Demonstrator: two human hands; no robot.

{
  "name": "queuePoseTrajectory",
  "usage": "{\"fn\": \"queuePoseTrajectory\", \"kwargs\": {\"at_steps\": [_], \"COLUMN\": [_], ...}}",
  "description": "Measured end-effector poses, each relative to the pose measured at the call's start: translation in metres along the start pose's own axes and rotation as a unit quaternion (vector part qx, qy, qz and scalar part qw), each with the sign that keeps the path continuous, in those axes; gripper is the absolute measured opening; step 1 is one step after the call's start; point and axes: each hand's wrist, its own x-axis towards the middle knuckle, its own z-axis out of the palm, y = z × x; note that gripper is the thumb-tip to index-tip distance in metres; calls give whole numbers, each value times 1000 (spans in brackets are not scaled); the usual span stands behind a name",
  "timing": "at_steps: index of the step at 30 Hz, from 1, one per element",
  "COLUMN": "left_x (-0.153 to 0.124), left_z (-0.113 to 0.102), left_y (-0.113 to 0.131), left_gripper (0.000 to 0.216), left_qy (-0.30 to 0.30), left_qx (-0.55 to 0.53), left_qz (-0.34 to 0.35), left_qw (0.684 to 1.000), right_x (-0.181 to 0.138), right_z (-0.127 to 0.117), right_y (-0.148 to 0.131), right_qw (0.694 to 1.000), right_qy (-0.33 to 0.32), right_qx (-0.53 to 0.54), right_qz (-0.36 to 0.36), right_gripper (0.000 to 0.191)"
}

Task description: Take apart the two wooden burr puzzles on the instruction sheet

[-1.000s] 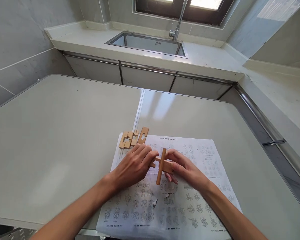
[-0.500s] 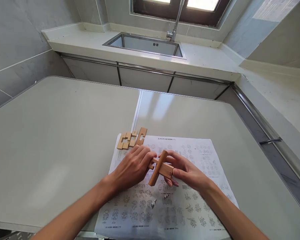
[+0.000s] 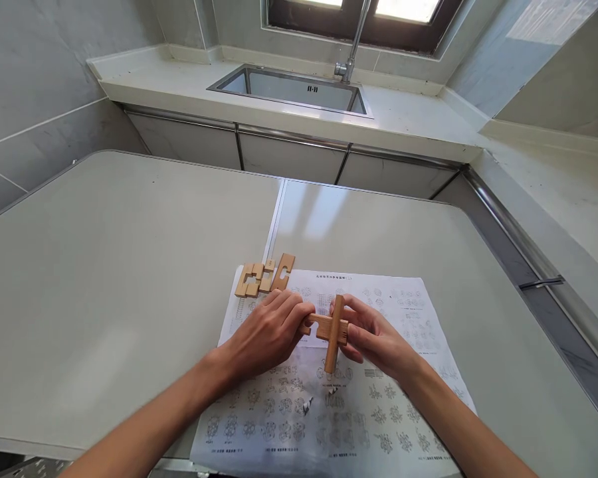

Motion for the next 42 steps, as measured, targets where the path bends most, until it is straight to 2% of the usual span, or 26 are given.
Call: {"fn": "queuePoseTrajectory", "kwargs": {"at_steps": [4, 10, 15, 23, 42], "left_x": [1, 0, 0, 0, -1], "left_z": [-1, -3, -2, -2, 0], "left_y": [2, 1, 0, 0, -1], "left_gripper": [5, 30, 36, 34, 28], "left_qy": [6, -9, -3, 0, 4], "left_qx": [-8, -38, -39, -38, -38], "left_qz": [8, 16, 21, 24, 17], "left_qw": [1000, 999, 999, 999, 999], "right_x": [-2, -3, -3, -7, -5], "right_z": [2, 1, -2, 0, 3], "right_y": [-4, -8, -7, -9, -11], "right_qw": [1000, 999, 999, 998, 999], "right_qy": [-3, 12, 7, 24, 22], "right_qx": [-6, -19, -20, -29, -9], "right_qz": [15, 33, 30, 40, 25], "right_gripper": [37, 29, 29, 27, 26]}}
